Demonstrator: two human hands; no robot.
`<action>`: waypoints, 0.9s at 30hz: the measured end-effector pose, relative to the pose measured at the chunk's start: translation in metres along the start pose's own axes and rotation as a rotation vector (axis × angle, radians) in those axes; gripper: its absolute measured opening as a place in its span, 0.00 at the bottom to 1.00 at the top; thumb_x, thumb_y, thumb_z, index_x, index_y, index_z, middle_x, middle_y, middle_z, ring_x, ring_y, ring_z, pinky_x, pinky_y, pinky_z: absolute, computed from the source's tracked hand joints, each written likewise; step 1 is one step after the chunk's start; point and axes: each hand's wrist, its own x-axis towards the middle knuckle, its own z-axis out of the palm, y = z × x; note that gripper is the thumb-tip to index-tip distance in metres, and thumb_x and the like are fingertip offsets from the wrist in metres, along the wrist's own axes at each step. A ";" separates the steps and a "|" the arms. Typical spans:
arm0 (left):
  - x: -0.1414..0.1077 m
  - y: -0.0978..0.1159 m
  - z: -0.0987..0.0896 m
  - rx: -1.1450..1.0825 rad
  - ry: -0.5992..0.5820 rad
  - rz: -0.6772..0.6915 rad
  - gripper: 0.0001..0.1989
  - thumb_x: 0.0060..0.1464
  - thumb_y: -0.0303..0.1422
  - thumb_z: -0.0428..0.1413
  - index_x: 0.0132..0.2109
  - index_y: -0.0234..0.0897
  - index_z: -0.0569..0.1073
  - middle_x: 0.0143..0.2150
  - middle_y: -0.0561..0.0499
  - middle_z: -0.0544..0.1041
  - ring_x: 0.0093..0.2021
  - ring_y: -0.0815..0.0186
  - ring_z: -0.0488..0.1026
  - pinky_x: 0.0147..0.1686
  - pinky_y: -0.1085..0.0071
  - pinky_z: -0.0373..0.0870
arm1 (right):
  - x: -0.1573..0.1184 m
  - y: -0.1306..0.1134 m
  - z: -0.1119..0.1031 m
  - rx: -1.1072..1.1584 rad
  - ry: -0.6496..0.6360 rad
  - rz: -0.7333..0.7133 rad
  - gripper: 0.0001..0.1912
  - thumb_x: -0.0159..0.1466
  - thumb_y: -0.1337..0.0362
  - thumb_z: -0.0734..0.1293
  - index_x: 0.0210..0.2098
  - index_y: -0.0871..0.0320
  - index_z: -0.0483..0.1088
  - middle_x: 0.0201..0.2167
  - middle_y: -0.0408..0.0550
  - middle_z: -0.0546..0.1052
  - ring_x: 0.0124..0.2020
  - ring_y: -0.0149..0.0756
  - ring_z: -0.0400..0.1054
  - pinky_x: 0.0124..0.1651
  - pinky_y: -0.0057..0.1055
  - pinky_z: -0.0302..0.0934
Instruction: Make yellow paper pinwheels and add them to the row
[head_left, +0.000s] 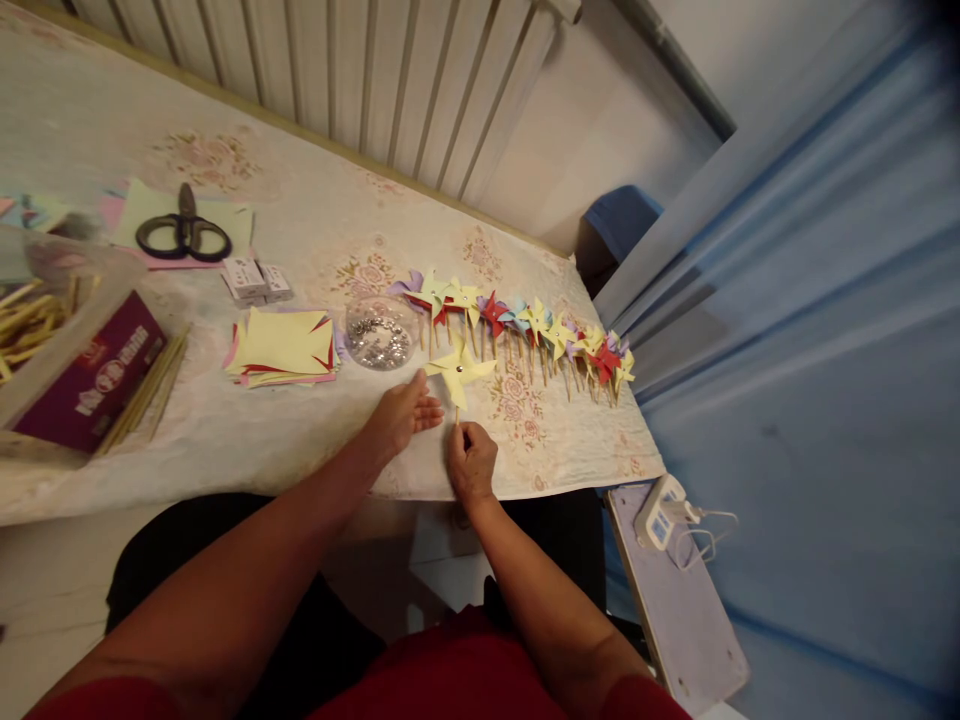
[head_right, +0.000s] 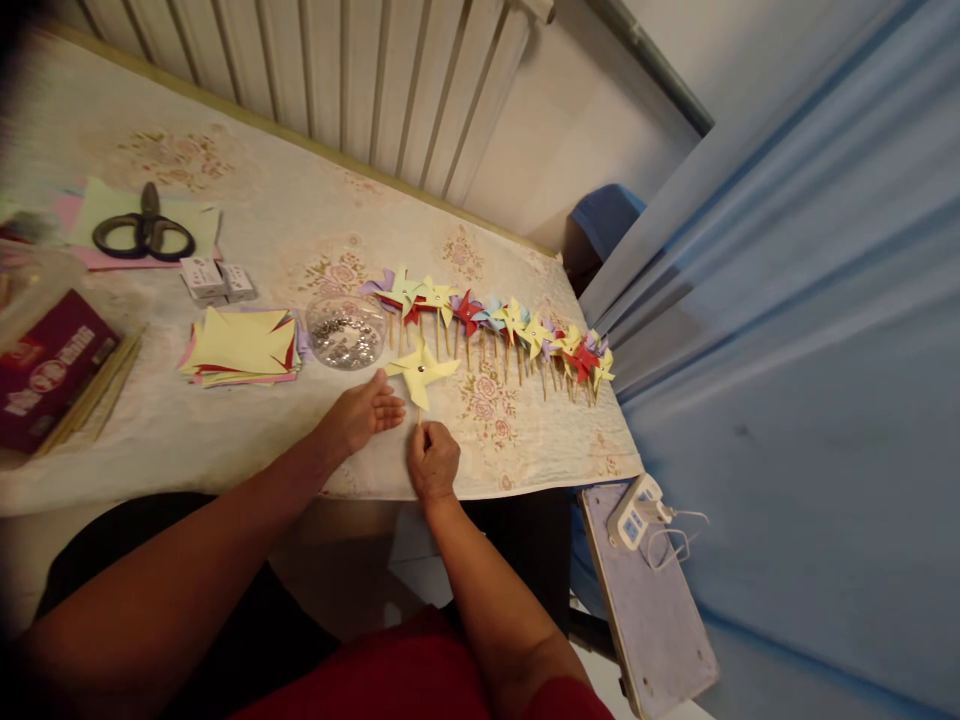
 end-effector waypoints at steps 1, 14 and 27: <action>-0.003 -0.005 0.002 0.031 -0.046 -0.003 0.22 0.53 0.50 0.63 0.36 0.35 0.68 0.27 0.51 0.75 0.24 0.69 0.73 0.30 0.70 0.72 | 0.000 0.000 0.000 -0.001 -0.002 0.000 0.17 0.69 0.61 0.58 0.25 0.56 0.67 0.22 0.41 0.68 0.25 0.31 0.61 0.32 0.29 0.52; -0.005 -0.013 0.018 0.232 -0.109 0.117 0.12 0.51 0.31 0.60 0.27 0.37 0.65 0.21 0.56 0.69 0.19 0.75 0.62 0.22 0.76 0.58 | 0.000 0.000 -0.002 -0.024 -0.043 -0.019 0.17 0.70 0.60 0.58 0.26 0.56 0.67 0.23 0.42 0.69 0.26 0.31 0.61 0.32 0.29 0.53; 0.007 0.003 0.005 0.351 0.138 0.304 0.07 0.49 0.32 0.60 0.27 0.37 0.69 0.22 0.57 0.69 0.24 0.72 0.65 0.27 0.76 0.61 | -0.001 0.002 0.000 -0.027 -0.023 -0.010 0.17 0.69 0.60 0.58 0.26 0.55 0.66 0.22 0.41 0.69 0.25 0.31 0.61 0.32 0.29 0.53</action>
